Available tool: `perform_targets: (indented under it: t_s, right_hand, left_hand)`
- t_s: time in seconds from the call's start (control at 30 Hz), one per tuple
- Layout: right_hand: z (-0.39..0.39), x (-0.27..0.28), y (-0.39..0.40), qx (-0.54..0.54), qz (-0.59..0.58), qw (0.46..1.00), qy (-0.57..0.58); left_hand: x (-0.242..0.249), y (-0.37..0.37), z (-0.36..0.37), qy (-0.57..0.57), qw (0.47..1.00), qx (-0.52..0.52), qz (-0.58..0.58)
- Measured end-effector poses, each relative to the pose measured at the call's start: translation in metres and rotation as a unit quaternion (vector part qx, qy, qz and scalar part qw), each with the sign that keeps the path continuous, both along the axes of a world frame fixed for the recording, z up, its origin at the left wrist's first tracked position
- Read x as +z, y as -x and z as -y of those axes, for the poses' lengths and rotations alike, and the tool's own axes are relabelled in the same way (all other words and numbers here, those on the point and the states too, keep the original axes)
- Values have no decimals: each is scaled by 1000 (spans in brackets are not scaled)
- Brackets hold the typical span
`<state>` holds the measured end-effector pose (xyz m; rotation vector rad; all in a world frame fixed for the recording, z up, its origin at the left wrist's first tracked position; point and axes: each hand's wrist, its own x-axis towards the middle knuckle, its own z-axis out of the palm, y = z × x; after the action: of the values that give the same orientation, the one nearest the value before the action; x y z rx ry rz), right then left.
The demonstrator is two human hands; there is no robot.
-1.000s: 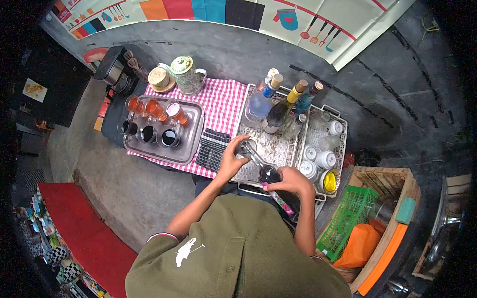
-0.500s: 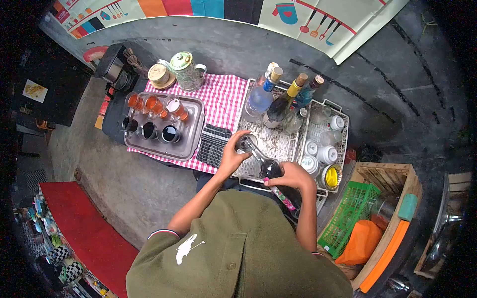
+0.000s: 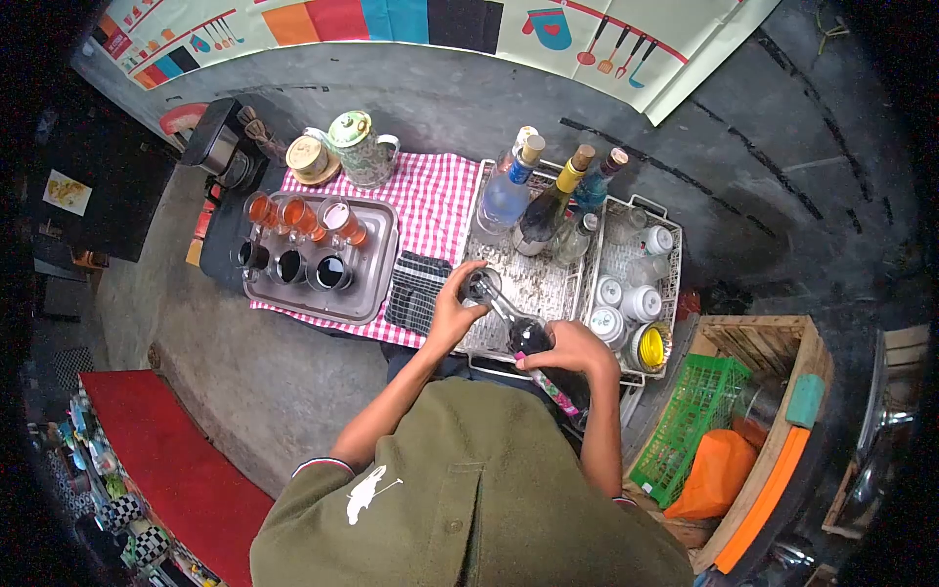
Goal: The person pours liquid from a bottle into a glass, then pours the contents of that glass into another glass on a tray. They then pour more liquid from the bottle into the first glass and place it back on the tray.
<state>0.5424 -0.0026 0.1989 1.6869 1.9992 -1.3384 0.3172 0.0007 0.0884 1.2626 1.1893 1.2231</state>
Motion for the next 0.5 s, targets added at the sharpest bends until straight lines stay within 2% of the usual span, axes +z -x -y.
perform_targets:
  t_s: [0.5]
  right_hand:
    - [-2, -17, -5, 0, 12, 1000, -8]
  left_hand:
    - [1, 2, -2, -6, 1000, -5, -8]
